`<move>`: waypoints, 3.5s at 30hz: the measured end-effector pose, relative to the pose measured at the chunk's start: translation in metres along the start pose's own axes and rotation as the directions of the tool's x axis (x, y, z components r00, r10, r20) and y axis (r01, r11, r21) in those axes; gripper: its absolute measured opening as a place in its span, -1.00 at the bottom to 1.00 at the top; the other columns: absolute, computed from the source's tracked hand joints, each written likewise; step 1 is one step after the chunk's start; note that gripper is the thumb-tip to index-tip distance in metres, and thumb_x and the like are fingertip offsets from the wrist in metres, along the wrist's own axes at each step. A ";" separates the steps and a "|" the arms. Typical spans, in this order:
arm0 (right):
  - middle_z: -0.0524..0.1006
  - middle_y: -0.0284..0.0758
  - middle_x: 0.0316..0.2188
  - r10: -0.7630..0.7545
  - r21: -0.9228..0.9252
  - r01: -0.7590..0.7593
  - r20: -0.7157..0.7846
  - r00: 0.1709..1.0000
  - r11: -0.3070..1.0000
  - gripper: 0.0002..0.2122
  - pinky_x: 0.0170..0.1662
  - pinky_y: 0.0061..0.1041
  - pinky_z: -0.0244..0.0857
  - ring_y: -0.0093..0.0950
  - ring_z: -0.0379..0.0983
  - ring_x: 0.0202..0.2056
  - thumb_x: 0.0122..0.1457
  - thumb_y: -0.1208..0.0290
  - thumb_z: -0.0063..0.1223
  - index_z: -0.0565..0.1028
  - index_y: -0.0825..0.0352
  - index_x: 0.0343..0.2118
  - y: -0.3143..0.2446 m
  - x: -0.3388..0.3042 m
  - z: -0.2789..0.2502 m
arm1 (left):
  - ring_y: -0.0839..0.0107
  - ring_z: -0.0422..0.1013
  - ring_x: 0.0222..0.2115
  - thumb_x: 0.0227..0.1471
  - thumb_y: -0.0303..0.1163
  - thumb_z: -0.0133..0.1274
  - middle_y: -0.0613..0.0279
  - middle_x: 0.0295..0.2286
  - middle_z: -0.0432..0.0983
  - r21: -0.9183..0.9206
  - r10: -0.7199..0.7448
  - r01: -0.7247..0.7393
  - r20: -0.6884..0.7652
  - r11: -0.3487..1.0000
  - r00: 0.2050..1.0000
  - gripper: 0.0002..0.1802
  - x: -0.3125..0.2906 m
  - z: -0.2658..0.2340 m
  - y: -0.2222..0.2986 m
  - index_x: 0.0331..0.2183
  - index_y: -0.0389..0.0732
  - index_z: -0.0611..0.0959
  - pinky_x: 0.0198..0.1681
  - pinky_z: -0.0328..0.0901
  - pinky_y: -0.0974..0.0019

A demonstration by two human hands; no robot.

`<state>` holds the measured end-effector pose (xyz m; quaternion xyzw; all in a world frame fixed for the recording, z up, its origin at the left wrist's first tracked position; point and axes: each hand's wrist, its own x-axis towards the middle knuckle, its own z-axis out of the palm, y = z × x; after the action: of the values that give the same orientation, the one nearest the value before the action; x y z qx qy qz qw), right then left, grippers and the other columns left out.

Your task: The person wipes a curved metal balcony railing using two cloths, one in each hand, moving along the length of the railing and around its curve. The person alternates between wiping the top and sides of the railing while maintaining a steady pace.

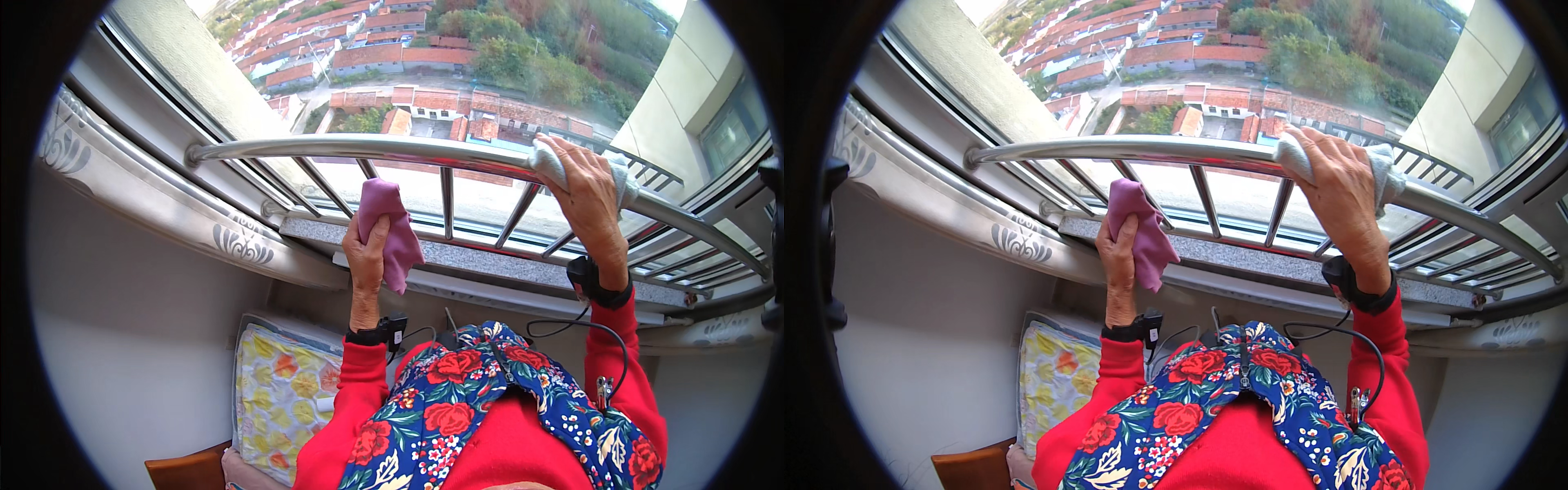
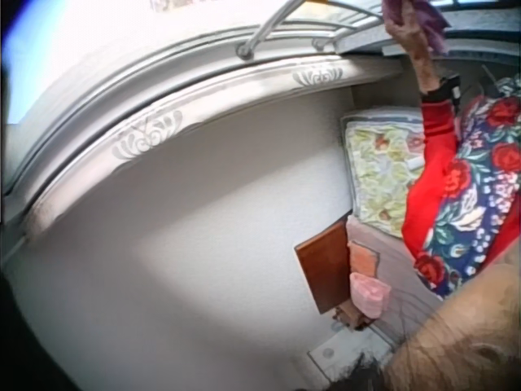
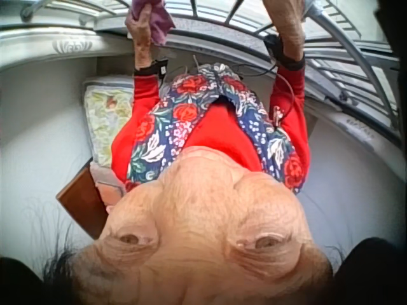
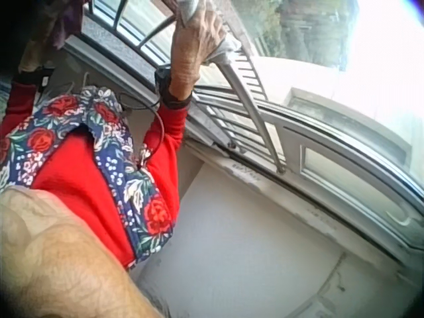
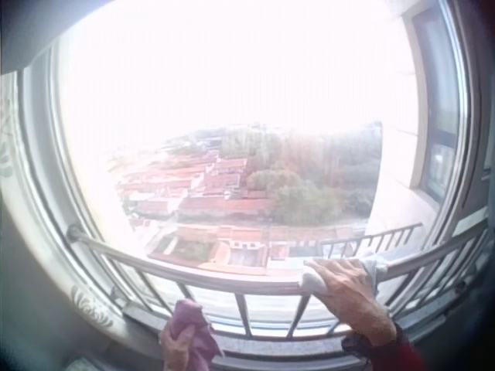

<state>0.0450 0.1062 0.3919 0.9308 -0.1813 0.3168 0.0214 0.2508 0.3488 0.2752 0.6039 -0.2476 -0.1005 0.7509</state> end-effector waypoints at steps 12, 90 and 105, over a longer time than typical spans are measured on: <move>0.49 -0.29 -0.03 0.011 -0.082 -0.017 -0.071 0.997 0.997 -0.54 0.06 -0.24 0.14 -0.29 0.39 -0.02 0.13 0.23 0.16 0.44 0.18 0.10 0.003 -0.012 -0.005 | 0.58 0.40 -0.36 0.11 -0.26 0.16 0.32 -0.35 0.55 -0.132 -0.110 0.091 -0.144 0.987 0.983 -0.70 -0.004 0.016 -0.003 -0.20 -0.28 0.60 -0.27 0.31 0.48; 0.42 -0.14 -0.12 -0.316 0.065 0.312 0.063 0.947 0.948 -0.61 0.01 -0.09 0.15 -0.19 0.36 -0.04 0.17 0.36 -0.03 0.37 0.19 0.10 -0.453 0.287 0.250 | 0.43 0.44 -0.31 0.15 -0.14 0.08 0.19 -0.26 0.51 0.218 0.003 0.089 -0.389 0.972 0.921 -0.54 0.113 -0.304 0.030 -0.10 -0.35 0.52 -0.21 0.36 0.36; 0.39 -0.17 0.02 -0.177 -0.064 0.169 -0.132 0.975 0.983 -0.55 0.01 -0.18 0.13 -0.23 0.31 -0.02 0.15 0.38 -0.02 0.35 0.06 0.15 -0.225 0.123 0.117 | 0.30 0.48 -0.18 0.15 -0.19 0.06 0.09 -0.12 0.49 0.146 0.337 -0.304 -0.346 0.941 0.876 -0.48 0.163 -0.180 0.064 0.03 -0.36 0.47 -0.11 0.40 0.29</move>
<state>0.2827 0.2581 0.3888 0.9182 -0.1058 0.3720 0.0855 0.4698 0.4462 0.3506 0.5945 -0.2042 0.1504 0.7631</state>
